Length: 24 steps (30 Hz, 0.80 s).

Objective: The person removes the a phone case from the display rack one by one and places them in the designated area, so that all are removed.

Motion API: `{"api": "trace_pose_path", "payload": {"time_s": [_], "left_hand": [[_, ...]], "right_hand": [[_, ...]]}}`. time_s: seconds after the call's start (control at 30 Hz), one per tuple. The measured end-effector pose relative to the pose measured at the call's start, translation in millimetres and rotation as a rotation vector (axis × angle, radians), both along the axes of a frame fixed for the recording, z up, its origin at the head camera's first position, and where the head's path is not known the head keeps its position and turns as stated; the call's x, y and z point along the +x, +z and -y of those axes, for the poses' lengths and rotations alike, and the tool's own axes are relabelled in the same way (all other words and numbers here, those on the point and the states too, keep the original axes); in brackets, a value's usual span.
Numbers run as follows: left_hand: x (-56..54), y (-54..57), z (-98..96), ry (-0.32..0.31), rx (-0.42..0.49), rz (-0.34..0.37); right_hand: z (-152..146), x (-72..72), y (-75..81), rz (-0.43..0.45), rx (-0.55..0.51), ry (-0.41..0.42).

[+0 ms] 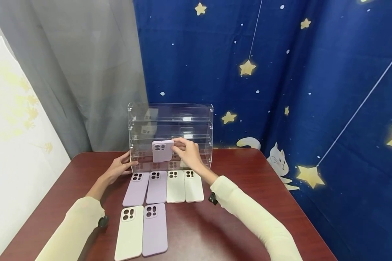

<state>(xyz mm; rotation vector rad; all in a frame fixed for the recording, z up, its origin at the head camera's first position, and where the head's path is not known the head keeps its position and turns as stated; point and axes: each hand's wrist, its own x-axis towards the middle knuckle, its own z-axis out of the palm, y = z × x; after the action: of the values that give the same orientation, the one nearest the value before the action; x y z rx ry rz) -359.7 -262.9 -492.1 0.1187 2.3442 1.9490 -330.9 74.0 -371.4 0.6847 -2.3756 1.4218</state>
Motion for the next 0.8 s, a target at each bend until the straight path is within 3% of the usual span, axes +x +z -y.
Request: {"api": "trace_pose_path", "payload": {"time_s": [0.13,0.2,0.3,0.43,0.8], "left_hand": [[-0.3,0.6,1.0,-0.010,0.017,0.005],[4.1,8.1,-0.2,-0.018,0.021,0.018],[5.0,8.9,-0.5,-0.022,0.023,0.030],[-0.4,0.1,1.0,-0.012,0.014,0.023],[-3.8,-0.1,1.1,-0.015,-0.004,0.031]], "right_hand": [[-2.7,4.9,1.6,0.002,0.000,0.000],[-4.5,7.9,1.9,0.005,0.011,-0.002],[-8.0,13.2,1.6,0.014,0.029,0.003],[-13.9,19.4,-0.3,0.026,0.035,0.013],[-27.8,26.6,-12.6,0.042,0.067,0.013]]}}
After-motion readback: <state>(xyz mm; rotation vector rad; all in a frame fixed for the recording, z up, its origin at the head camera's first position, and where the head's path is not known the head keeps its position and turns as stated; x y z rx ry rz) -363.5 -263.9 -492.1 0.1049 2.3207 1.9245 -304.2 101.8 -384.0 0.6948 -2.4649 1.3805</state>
